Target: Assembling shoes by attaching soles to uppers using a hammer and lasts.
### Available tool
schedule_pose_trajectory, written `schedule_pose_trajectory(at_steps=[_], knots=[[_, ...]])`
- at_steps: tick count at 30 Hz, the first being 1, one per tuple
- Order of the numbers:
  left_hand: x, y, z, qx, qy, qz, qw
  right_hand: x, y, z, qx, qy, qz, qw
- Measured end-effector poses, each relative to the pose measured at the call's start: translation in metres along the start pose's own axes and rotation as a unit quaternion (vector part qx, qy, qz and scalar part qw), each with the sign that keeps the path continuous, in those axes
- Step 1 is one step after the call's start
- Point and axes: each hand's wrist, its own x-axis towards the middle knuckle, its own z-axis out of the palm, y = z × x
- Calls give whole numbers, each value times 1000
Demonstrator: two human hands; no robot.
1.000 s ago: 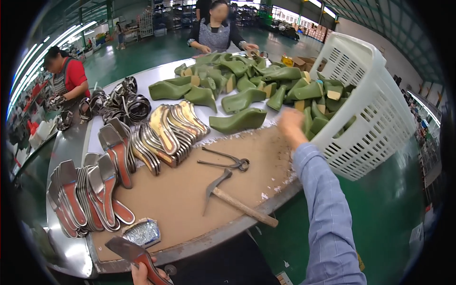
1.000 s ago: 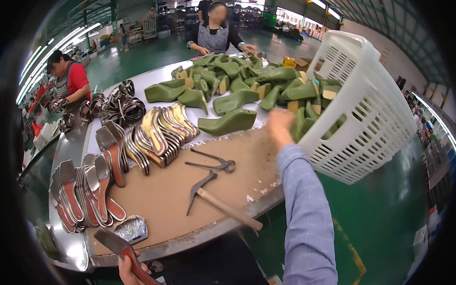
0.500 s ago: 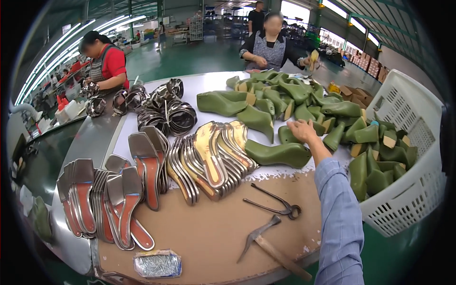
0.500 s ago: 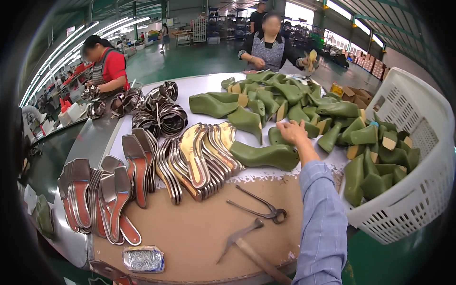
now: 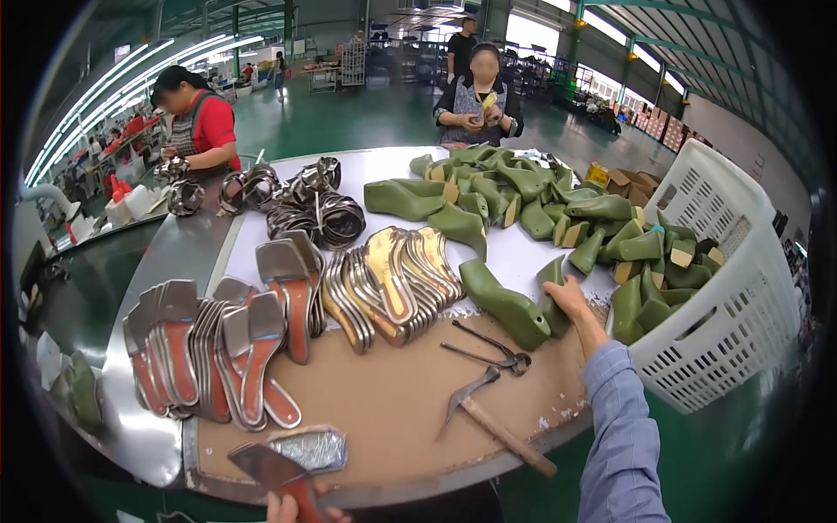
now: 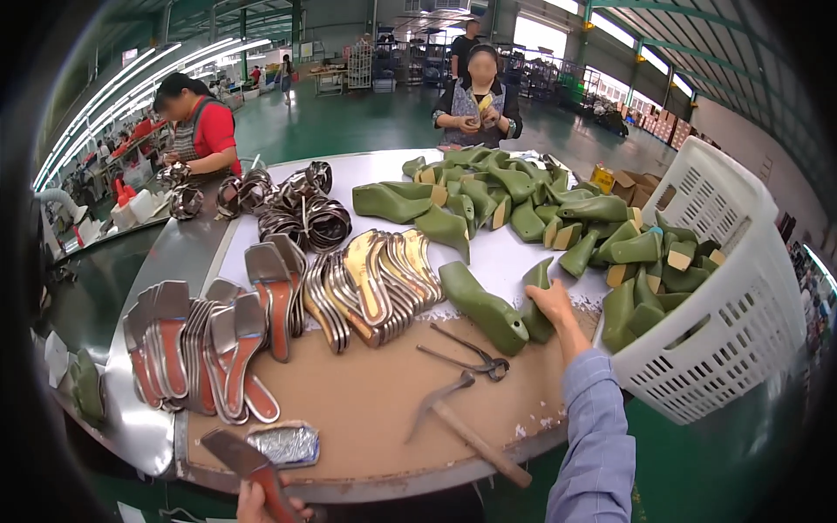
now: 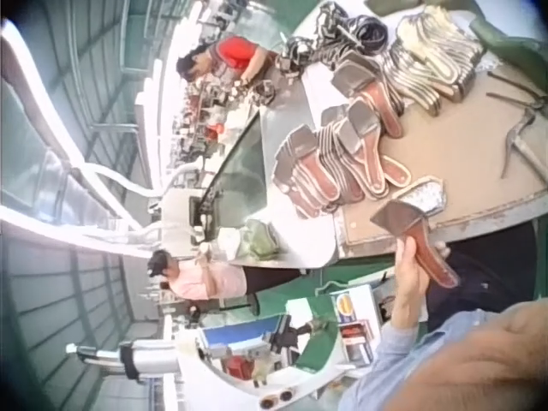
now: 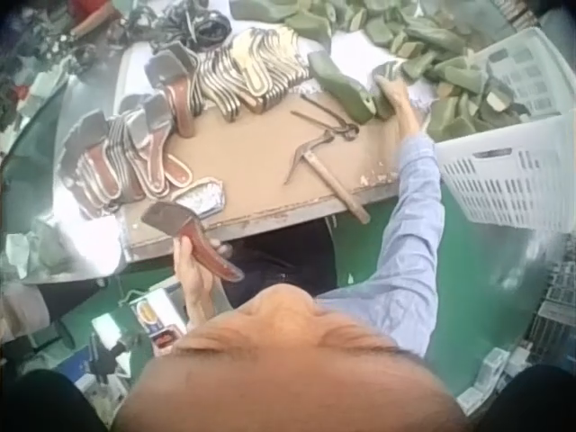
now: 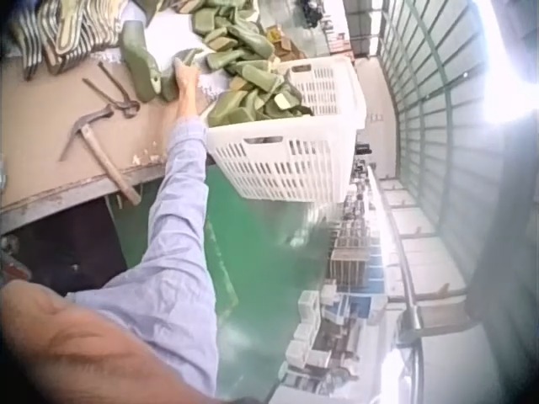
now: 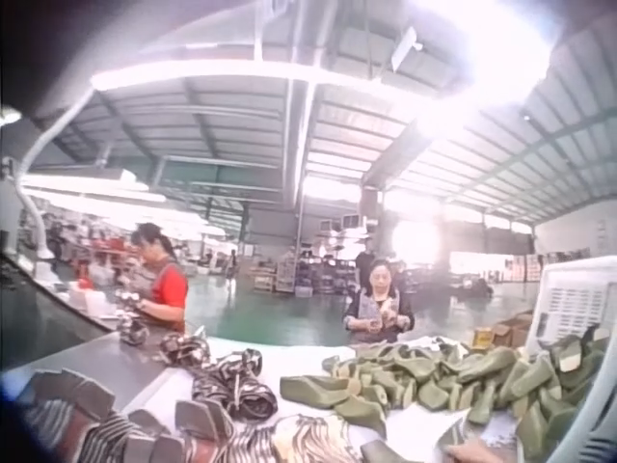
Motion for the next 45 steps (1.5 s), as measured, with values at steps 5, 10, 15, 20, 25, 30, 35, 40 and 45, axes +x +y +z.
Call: schedule_pose_trajectory(at_steps=[5, 10, 15, 20, 25, 30, 35, 40, 45], knots=[[-6, -18, 21, -25, -110, 8, 994, -88, -27, -44, 441, -182, 135, 869], [-4, -29, 38, 3, -169, 47, 984, -209, -87, -84, 545, -301, -32, 782], [-19, -25, 77, -41, -149, 134, 979, -371, -177, -53, 41, -136, -516, 845], [-13, -3, 2, -145, -55, 95, 983, -452, -180, 2, 177, -306, -530, 771], [-17, -19, -19, -207, -104, 56, 971, -461, -104, 26, 341, -623, -156, 687], [-5, 17, 8, 32, -244, 327, 912, -439, -97, 22, 275, -353, -437, 780], [10, 23, -35, -73, -43, 347, 934, -428, -104, 60, 206, -276, -547, 763], [-19, 30, -85, -25, 42, 353, 934, -443, -134, 52, 157, -277, -594, 739], [-27, 43, -100, 114, 69, 303, 944, -447, -132, 51, 134, -271, -597, 743]])
